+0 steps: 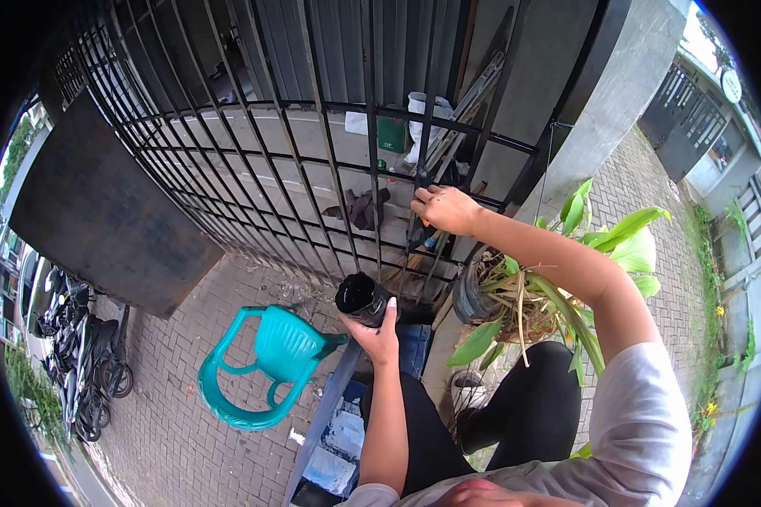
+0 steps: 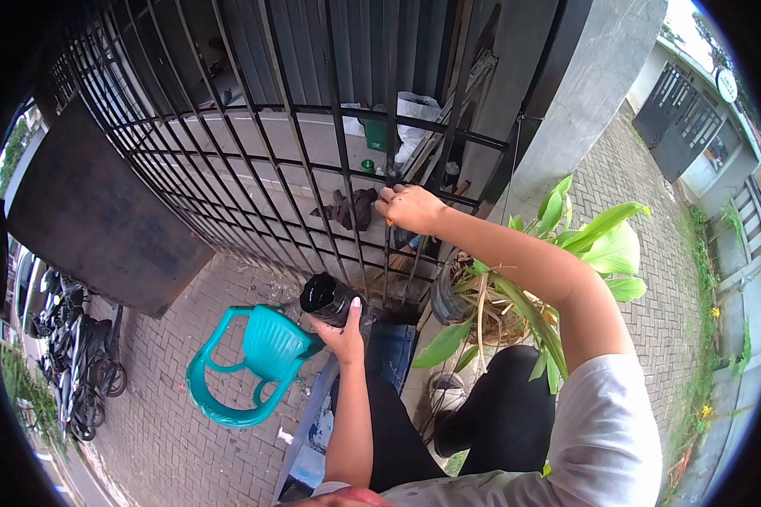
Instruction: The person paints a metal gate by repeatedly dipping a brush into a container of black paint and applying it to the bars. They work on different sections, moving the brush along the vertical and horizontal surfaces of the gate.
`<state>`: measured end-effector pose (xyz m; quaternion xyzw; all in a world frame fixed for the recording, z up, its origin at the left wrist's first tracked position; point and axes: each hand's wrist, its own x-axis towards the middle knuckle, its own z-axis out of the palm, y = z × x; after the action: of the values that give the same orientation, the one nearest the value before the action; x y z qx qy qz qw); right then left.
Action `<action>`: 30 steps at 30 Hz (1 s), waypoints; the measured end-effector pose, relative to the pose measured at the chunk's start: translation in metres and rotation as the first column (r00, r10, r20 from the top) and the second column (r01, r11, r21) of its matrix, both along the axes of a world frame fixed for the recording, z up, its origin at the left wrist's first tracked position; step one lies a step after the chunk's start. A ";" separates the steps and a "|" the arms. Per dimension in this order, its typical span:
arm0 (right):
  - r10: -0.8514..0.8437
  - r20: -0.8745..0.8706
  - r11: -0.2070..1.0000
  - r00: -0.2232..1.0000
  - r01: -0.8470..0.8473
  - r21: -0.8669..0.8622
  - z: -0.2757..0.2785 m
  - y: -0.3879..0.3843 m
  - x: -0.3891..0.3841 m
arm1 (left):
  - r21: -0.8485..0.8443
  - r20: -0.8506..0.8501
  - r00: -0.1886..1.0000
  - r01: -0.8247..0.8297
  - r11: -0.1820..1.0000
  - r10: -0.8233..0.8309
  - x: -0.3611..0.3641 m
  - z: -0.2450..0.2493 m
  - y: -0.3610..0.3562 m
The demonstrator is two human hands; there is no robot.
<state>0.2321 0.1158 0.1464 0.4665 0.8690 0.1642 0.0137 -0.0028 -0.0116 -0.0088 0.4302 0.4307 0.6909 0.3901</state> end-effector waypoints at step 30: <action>0.122 -0.109 0.993 0.987 -0.120 0.024 0.000 0.009 0.014 | -0.049 0.057 0.997 -0.048 0.998 0.051 0.007 0.012 -0.003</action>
<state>0.2463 0.1245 0.1465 0.4215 0.8937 0.1460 -0.0485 0.0040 -0.0145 0.0032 0.3897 0.4460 0.7020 0.3955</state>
